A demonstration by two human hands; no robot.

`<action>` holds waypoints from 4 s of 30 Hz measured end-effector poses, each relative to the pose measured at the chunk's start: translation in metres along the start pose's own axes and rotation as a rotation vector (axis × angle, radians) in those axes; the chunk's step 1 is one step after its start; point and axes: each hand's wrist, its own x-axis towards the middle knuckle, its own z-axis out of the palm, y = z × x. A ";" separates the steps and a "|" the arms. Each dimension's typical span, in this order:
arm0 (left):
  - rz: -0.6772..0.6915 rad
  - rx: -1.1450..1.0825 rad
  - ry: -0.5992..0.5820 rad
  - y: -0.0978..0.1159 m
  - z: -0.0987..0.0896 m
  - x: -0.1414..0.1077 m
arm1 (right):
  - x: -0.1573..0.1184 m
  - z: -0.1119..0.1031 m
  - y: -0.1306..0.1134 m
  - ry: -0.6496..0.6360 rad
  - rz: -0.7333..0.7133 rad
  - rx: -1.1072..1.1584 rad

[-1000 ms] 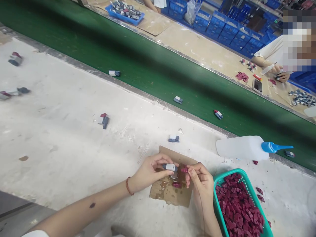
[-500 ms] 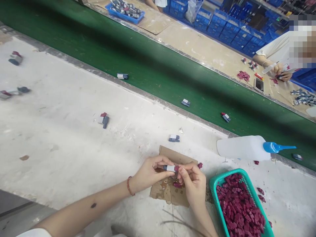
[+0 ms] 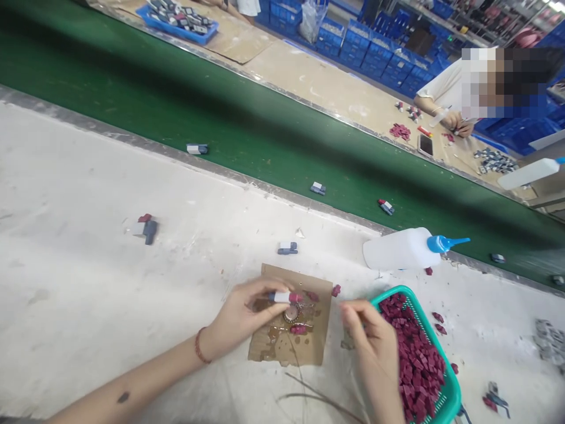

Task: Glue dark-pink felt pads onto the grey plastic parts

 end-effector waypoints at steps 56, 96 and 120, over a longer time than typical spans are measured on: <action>-0.350 -0.472 -0.144 0.005 -0.024 0.012 | 0.008 0.057 0.012 -0.170 -0.706 -0.531; -0.304 -0.424 -0.012 -0.021 0.000 -0.005 | 0.008 0.078 0.005 -0.110 -0.359 0.209; 0.348 0.651 0.235 0.020 -0.051 0.178 | 0.005 -0.047 0.079 0.041 -0.297 -0.691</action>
